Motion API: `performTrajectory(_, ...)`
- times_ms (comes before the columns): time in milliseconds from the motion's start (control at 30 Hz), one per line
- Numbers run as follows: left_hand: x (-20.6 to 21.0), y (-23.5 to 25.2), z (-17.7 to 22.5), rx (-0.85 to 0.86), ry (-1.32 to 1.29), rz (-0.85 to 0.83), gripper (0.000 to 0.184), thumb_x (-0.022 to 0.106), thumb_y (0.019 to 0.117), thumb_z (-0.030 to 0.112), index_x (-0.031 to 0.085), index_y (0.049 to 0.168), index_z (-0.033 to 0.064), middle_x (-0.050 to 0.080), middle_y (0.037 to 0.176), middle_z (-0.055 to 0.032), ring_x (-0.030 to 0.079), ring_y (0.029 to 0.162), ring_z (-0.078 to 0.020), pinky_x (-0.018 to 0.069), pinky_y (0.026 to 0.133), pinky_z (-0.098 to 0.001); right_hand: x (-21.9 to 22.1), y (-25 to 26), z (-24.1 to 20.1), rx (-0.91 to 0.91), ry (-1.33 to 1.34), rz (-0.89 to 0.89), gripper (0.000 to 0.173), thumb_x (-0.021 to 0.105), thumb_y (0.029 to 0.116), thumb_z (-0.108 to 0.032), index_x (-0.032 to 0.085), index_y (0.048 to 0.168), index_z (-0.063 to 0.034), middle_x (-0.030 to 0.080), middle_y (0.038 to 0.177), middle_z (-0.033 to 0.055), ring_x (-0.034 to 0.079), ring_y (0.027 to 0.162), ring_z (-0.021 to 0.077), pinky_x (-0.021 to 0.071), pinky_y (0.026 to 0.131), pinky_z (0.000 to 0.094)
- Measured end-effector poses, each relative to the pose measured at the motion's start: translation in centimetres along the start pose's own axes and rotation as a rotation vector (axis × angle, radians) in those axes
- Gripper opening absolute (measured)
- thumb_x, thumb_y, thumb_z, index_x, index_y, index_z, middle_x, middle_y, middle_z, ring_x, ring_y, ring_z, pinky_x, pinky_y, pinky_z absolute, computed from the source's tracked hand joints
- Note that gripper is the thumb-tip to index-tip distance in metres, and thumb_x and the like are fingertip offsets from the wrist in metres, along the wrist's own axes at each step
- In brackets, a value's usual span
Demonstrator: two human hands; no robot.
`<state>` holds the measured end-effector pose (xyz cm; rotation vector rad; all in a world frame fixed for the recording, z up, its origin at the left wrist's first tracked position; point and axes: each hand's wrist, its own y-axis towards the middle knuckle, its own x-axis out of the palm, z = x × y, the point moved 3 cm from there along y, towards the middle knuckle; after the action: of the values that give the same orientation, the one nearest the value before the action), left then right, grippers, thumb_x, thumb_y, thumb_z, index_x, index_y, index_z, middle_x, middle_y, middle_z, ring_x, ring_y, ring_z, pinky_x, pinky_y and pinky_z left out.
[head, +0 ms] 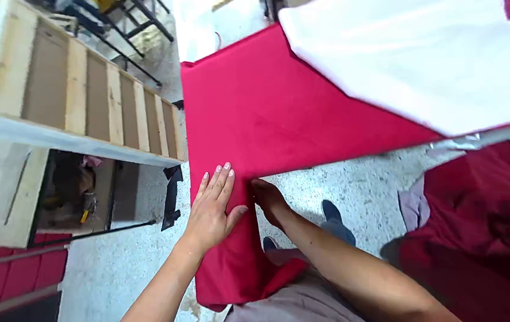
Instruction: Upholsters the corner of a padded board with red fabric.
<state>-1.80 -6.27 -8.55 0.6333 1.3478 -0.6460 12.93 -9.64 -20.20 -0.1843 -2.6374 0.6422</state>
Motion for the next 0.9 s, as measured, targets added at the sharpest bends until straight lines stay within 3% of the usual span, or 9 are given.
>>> performTrajectory(100, -0.7, -0.4, 0.7, -0.073, 0.073, 0.069, 0.086, 0.039, 0.0988, 0.072, 0.041, 0.158, 0.0102, 0.031, 0.167, -0.0111, 0.026, 0.156, -0.0272, 0.0187, 0.126, -0.0625, -0.5, -0.2, -1.2, 0.123, 0.142, -0.028, 0.021, 0.057, 0.1034, -0.013, 0.063, 0.116, 0.0034, 0.071, 0.096, 0.0132, 0.071, 0.084, 0.0194, 0.0615, 0.077, 0.0395)
performTrajectory(200, -2.2, -0.4, 2.8, -0.159, 0.118, 0.045, 0.074, 0.049, 0.0994, 0.064, 0.048, 0.155, 0.0153, 0.034, 0.166, -0.0114, 0.028, 0.155, -0.029, 0.0185, 0.126, -0.064, -1.5, -0.4, -2.3, 0.273, 0.235, -0.069, 0.029, 0.063, 0.0997, -0.011, 0.061, 0.124, 0.0041, 0.074, 0.104, 0.0193, 0.075, 0.089, 0.0264, 0.0628, 0.082, 0.0438)
performTrajectory(267, -2.6, -0.4, 4.4, -0.24, 0.134, 0.013, 0.057, 0.049, 0.1028, 0.054, 0.058, 0.146, 0.0181, 0.044, 0.161, -0.0064, 0.034, 0.152, -0.0255, 0.0218, 0.125, -0.0634, -2.2, -0.8, -3.4, 0.361, 0.284, -0.117, 0.027, 0.058, 0.1012, -0.01, 0.063, 0.124, 0.0032, 0.071, 0.113, 0.0193, 0.073, 0.098, 0.0275, 0.0617, 0.088, 0.0442)
performTrajectory(333, -2.3, -0.5, 5.9, -0.371, 0.117, -0.049, 0.052, 0.045, 0.106, 0.047, 0.061, 0.144, 0.0153, 0.048, 0.158, -0.0018, 0.039, 0.15, -0.0203, 0.0252, 0.124, -0.0597, -2.8, -1.6, -4.1, 0.392, 0.318, -0.179, 0.03, 0.049, 0.1034, -0.01, 0.063, 0.127, 0.002, 0.07, 0.12, 0.0172, 0.072, 0.105, 0.0252, 0.0589, 0.094, 0.042)
performTrajectory(467, -0.3, 0.2, 8.3, -0.629, 0.004, 0.024, 0.062, 0.045, 0.1052, 0.05, 0.054, 0.149, 0.0071, 0.042, 0.162, -0.0049, 0.033, 0.153, -0.0203, 0.0265, 0.126, -0.0531, -3.8, -2.1, -4.2, 0.373, 0.322, -0.271, 0.037, 0.045, 0.1019, -0.009, 0.06, 0.134, 0.0024, 0.065, 0.132, 0.0173, 0.067, 0.115, 0.025, 0.0553, 0.1, 0.0414)
performTrajectory(533, 0.8, 0.5, 8.7, -0.668, 0.051, 0.054, 0.062, 0.043, 0.1061, 0.042, 0.044, 0.155, 0.0041, 0.035, 0.166, -0.0077, 0.027, 0.156, -0.0213, 0.0216, 0.127, -0.0542, -3.7, -1.9, -4.4, 0.387, 0.343, -0.27, 0.036, 0.049, 0.1022, -0.009, 0.06, 0.134, 0.003, 0.064, 0.134, 0.0184, 0.067, 0.118, 0.026, 0.0553, 0.102, 0.0414)
performTrajectory(733, 1.2, 2.4, 9.9, -0.806, 0.171, -0.119, 0.067, 0.05, 0.1025, 0.018, 0.024, 0.161, -0.0026, 0.019, 0.17, -0.016, 0.019, 0.158, -0.0264, 0.0174, 0.128, -0.0545, -3.1, -1.2, -3.8, 0.4, 0.413, -0.229, 0.031, 0.051, 0.103, -0.007, 0.061, 0.13, 0.0039, 0.067, 0.128, 0.019, 0.069, 0.113, 0.0263, 0.0568, 0.099, 0.041)
performTrajectory(900, 2.6, 3.4, 10.5, -0.876, 0.345, -0.155, 0.068, 0.049, 0.1019, 0.02, 0.023, 0.157, -0.0103, 0.021, 0.167, -0.0265, 0.02, 0.157, -0.0332, 0.0161, 0.128, -0.0528, -2.7, -0.7, -3.5, 0.395, 0.414, -0.179, 0.03, 0.057, 0.1026, -0.008, 0.058, 0.13, 0.0035, 0.07, 0.123, 0.0178, 0.071, 0.108, 0.0242, 0.0579, 0.097, 0.0398)
